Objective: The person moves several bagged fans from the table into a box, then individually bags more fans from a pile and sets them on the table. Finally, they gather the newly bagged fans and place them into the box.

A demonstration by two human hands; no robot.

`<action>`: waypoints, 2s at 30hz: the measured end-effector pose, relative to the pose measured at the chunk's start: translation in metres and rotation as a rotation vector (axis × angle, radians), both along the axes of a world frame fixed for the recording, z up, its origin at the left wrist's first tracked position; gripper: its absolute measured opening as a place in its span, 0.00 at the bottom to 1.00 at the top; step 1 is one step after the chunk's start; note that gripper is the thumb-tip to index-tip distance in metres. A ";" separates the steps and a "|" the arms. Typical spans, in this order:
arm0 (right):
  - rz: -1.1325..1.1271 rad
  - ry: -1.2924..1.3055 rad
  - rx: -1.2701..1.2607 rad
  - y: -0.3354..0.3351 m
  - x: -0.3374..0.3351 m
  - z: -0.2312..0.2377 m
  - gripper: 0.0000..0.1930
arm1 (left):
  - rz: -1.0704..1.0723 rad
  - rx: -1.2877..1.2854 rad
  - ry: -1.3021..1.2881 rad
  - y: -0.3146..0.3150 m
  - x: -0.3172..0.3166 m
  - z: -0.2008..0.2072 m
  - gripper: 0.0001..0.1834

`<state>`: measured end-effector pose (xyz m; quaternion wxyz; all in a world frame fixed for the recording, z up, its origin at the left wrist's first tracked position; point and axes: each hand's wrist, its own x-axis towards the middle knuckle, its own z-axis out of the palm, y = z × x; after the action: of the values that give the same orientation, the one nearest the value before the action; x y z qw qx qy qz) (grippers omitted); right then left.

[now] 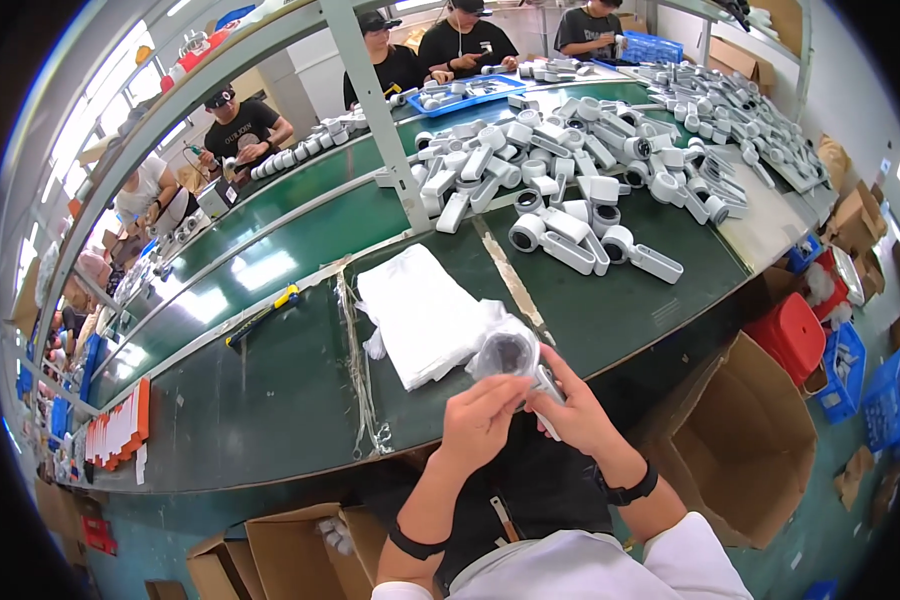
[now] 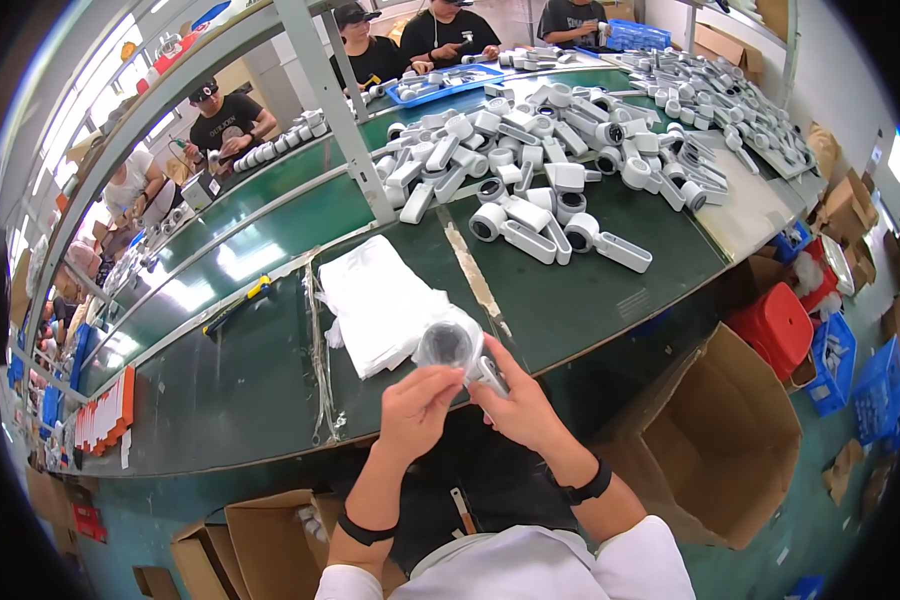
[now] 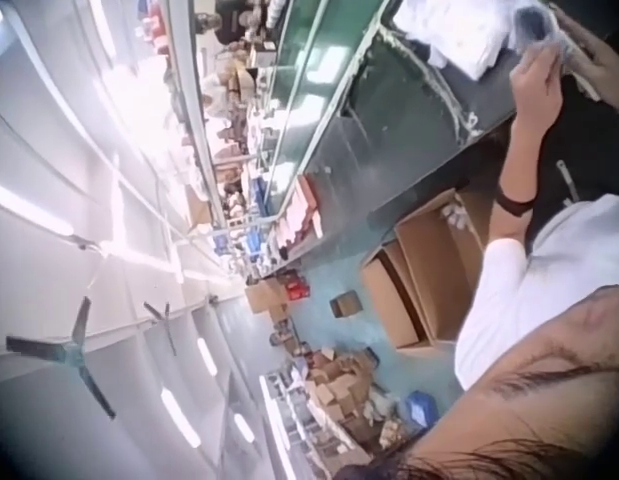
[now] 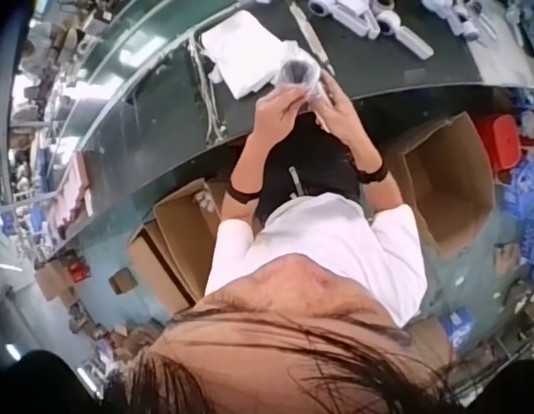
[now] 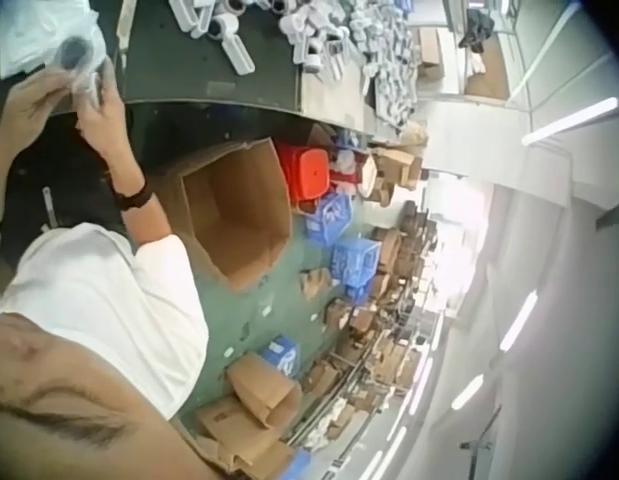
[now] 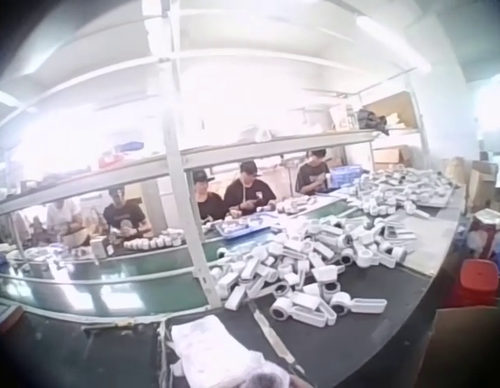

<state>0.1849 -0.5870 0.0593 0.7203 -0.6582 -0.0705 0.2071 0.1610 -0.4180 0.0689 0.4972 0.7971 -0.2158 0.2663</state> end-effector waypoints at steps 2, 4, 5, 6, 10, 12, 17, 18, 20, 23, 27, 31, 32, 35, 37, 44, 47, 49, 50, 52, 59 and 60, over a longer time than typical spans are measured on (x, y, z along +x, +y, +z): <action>-0.026 0.018 0.055 0.005 0.001 -0.005 0.38 | -0.025 -0.026 -0.004 -0.005 -0.007 -0.006 0.08; -0.065 0.034 0.109 0.009 0.005 -0.017 0.39 | -0.123 -0.048 0.084 -0.013 -0.014 -0.009 0.09; -0.153 -0.028 0.228 0.013 0.009 -0.027 0.38 | -0.144 -0.028 0.056 -0.017 -0.016 -0.010 0.10; -0.226 -0.088 0.351 0.021 0.010 -0.032 0.38 | -0.135 -0.024 0.055 -0.016 -0.021 -0.013 0.10; -0.242 -0.132 0.372 0.035 0.014 -0.037 0.32 | -0.132 -0.098 0.209 -0.001 -0.032 -0.037 0.14; -0.211 -0.120 0.339 0.035 0.013 -0.040 0.24 | -0.064 -0.733 0.327 0.008 -0.033 -0.042 0.23; -0.248 -0.195 0.339 0.074 -0.003 -0.027 0.21 | -0.172 -1.138 0.716 0.018 -0.026 -0.050 0.27; -0.247 -0.256 0.176 0.080 -0.006 -0.027 0.21 | -0.204 -1.170 0.794 0.019 -0.030 -0.054 0.27; -0.364 -0.521 -0.021 0.085 -0.005 -0.024 0.20 | -0.207 -1.092 0.753 0.022 -0.031 -0.047 0.26; -0.442 -0.948 -0.270 0.083 0.004 -0.006 0.14 | -0.188 -1.146 0.659 0.036 -0.033 -0.044 0.23; -0.373 -0.980 -0.207 0.064 0.016 -0.021 0.09 | 0.005 -1.149 0.565 0.071 -0.034 -0.035 0.21; -0.347 -1.045 -0.405 0.011 0.034 -0.019 0.09 | 0.447 -0.962 0.419 0.134 -0.047 -0.029 0.17; -0.395 -1.053 -0.458 -0.003 0.054 -0.014 0.09 | 0.642 -0.848 0.402 0.162 -0.059 -0.031 0.17; -0.686 -1.016 -0.758 -0.068 0.114 -0.005 0.17 | 1.028 -0.509 0.378 0.243 -0.082 -0.048 0.17; -0.774 -0.917 -1.105 -0.122 0.151 -0.015 0.30 | 1.126 -0.396 0.339 0.275 -0.074 -0.056 0.18; -0.503 -0.491 -1.298 -0.172 0.197 -0.045 0.25 | 1.446 0.197 0.421 0.304 -0.064 -0.059 0.25; -0.528 -0.543 -1.169 -0.171 0.183 -0.033 0.19 | 1.520 0.466 0.214 0.257 -0.044 -0.030 0.26; -0.627 -0.597 -1.047 -0.170 0.169 -0.027 0.15 | 1.243 0.366 0.136 0.206 -0.025 -0.007 0.25; -0.621 -0.600 -1.050 -0.170 0.160 -0.022 0.15 | 1.033 0.268 0.132 0.176 -0.014 0.004 0.24; -0.655 -0.280 -0.545 -0.159 0.143 -0.016 0.13 | 0.733 0.440 0.052 0.126 0.002 0.016 0.19; -0.235 0.000 0.509 -0.087 0.062 -0.019 0.26 | 0.421 0.823 0.113 0.073 0.043 -0.008 0.13; -0.167 0.001 0.548 -0.081 0.054 -0.019 0.28 | 0.423 0.824 0.112 0.073 0.044 -0.010 0.13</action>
<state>0.2391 -0.6680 0.0402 0.8860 -0.4424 -0.0691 0.1207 0.2055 -0.3446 0.0585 0.0850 0.9677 -0.1093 0.2105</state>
